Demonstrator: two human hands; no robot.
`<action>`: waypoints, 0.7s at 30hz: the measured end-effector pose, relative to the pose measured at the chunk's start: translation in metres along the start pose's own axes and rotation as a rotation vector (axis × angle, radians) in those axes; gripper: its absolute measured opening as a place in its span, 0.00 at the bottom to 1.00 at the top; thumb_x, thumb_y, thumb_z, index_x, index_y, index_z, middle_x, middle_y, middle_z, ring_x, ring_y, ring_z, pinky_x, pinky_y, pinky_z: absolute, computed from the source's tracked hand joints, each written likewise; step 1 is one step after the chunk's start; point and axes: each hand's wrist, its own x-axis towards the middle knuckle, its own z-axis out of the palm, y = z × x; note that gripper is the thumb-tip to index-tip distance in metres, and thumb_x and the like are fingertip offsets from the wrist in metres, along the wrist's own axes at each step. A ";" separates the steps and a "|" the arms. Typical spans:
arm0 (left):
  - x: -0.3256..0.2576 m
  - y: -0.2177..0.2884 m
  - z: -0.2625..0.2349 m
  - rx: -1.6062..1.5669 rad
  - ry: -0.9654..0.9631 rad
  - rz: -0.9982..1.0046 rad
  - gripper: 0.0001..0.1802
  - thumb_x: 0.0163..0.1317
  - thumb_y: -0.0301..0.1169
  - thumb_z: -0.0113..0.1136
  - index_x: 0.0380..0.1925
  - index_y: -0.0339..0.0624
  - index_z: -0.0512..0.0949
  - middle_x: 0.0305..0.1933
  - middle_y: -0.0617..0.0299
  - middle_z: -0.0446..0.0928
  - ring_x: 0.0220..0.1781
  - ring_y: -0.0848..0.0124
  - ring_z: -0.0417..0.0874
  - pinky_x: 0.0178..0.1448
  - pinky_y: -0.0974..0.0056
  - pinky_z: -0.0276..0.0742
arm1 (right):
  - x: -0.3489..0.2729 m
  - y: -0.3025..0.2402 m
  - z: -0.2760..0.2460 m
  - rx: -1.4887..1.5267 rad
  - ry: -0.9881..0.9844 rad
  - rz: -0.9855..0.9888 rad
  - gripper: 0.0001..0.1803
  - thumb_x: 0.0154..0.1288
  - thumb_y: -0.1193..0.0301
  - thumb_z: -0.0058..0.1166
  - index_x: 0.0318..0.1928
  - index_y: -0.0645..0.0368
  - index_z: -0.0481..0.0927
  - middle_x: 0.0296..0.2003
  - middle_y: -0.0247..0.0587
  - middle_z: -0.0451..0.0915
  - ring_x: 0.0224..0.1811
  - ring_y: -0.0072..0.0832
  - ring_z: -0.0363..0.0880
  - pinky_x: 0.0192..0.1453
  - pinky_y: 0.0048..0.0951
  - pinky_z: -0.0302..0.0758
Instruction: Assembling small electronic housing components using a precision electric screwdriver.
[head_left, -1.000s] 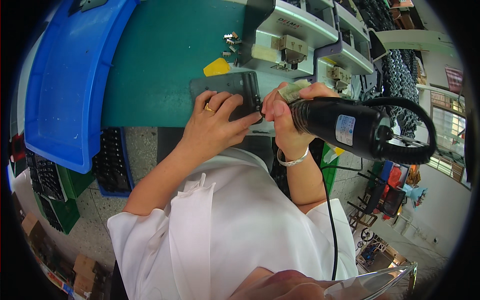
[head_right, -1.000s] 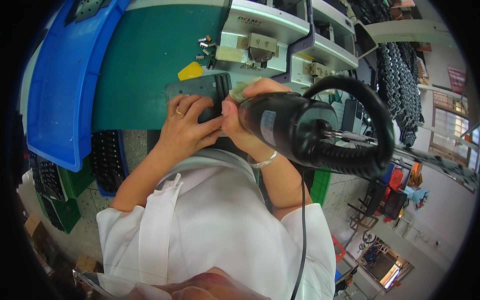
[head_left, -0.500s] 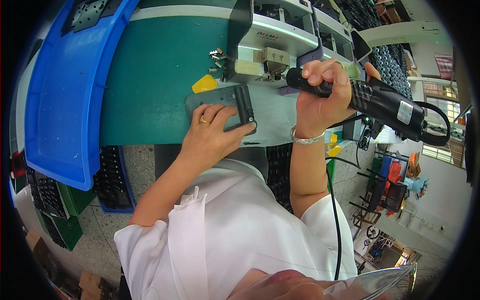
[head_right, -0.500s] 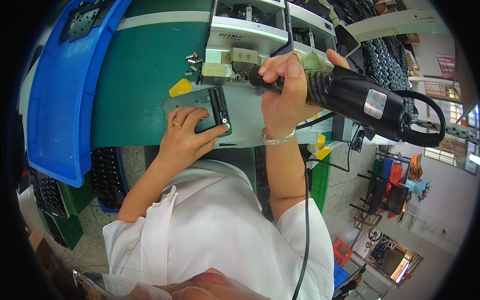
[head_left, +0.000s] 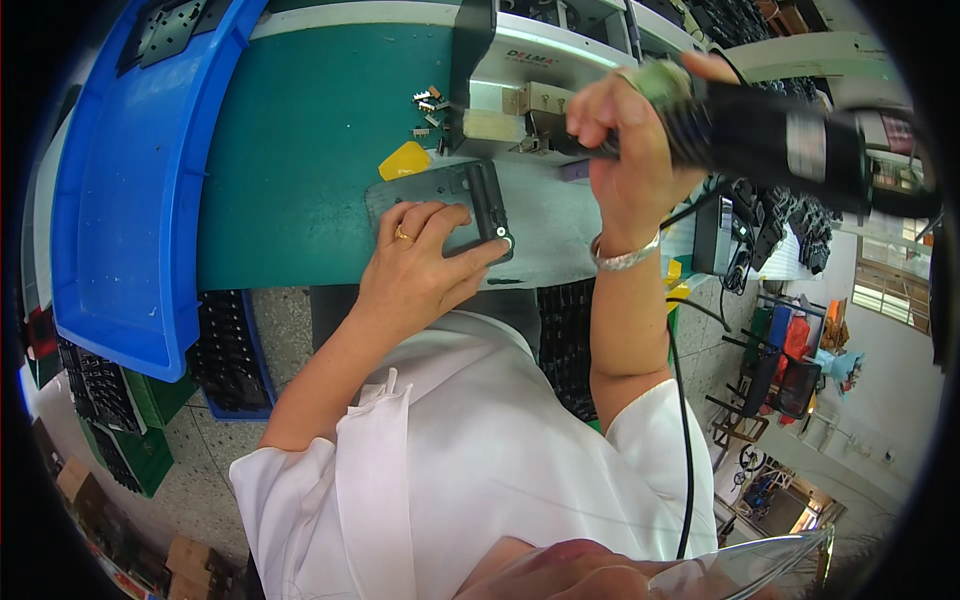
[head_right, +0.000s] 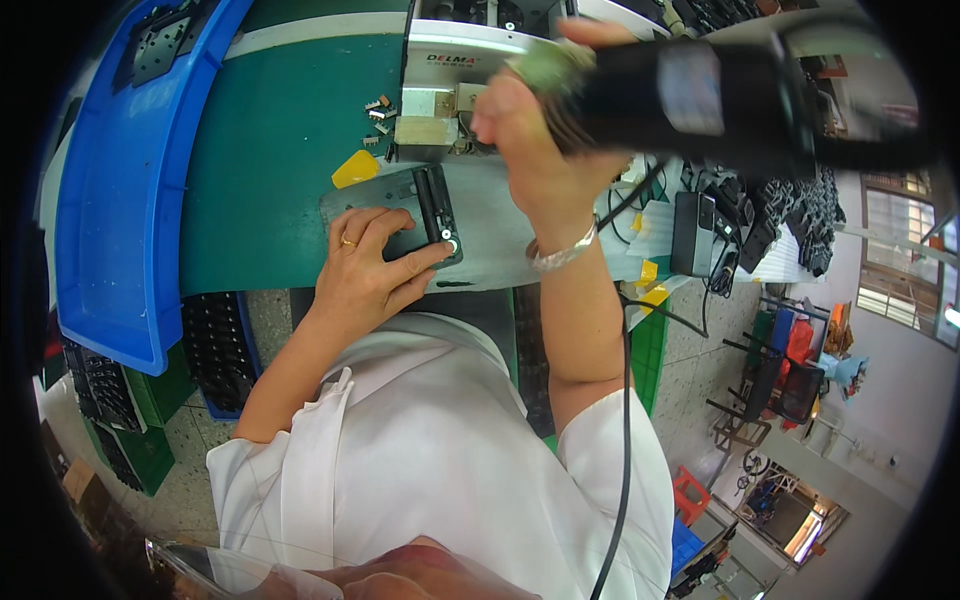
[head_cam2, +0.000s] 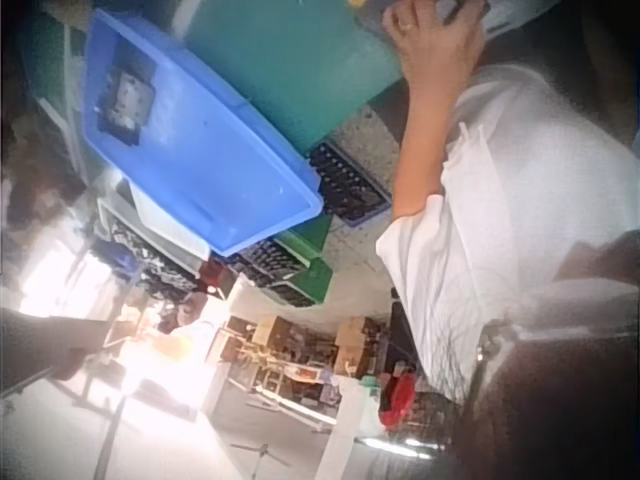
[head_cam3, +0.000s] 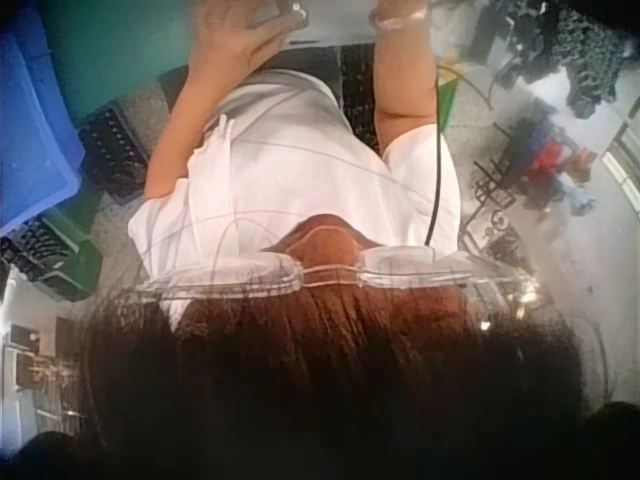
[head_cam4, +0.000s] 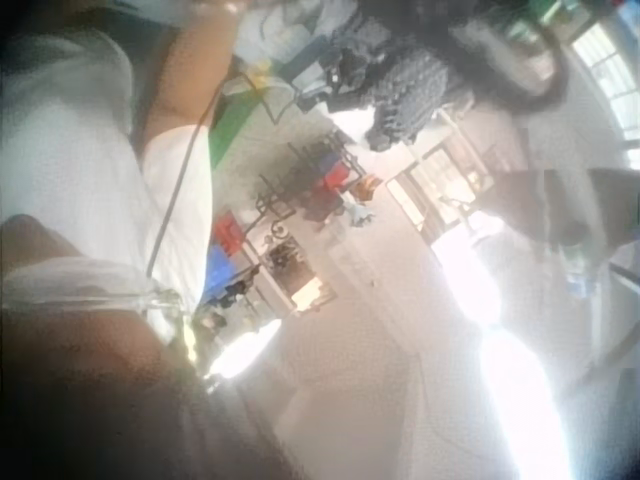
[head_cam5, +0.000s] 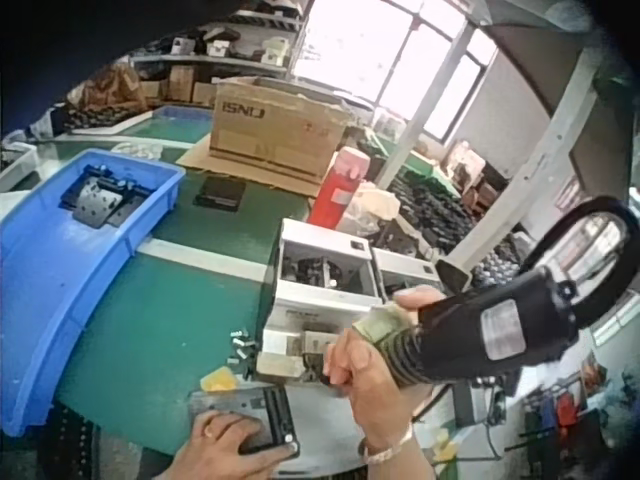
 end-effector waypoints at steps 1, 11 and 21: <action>0.000 0.000 0.000 -0.001 -0.007 0.004 0.22 0.43 0.32 0.70 0.43 0.64 0.82 0.47 0.62 0.71 0.53 0.62 0.71 0.59 0.52 0.63 | 0.006 0.000 0.000 -0.020 -0.070 0.011 0.25 0.62 0.81 0.51 0.58 0.58 0.59 0.21 0.39 0.70 0.17 0.26 0.70 0.25 0.33 0.73; -0.002 0.001 -0.001 0.005 -0.025 -0.012 0.22 0.45 0.33 0.70 0.45 0.62 0.82 0.50 0.61 0.71 0.55 0.61 0.71 0.61 0.51 0.62 | -0.012 -0.018 -0.010 0.139 -0.049 0.120 0.26 0.63 0.78 0.50 0.61 0.58 0.60 0.20 0.37 0.67 0.16 0.25 0.67 0.21 0.32 0.69; -0.002 0.001 0.002 0.005 -0.021 -0.043 0.21 0.45 0.33 0.69 0.44 0.63 0.82 0.52 0.61 0.71 0.58 0.60 0.70 0.63 0.51 0.60 | -0.084 -0.032 -0.006 0.129 -0.017 0.275 0.28 0.65 0.71 0.56 0.61 0.49 0.58 0.20 0.34 0.68 0.16 0.23 0.66 0.23 0.31 0.68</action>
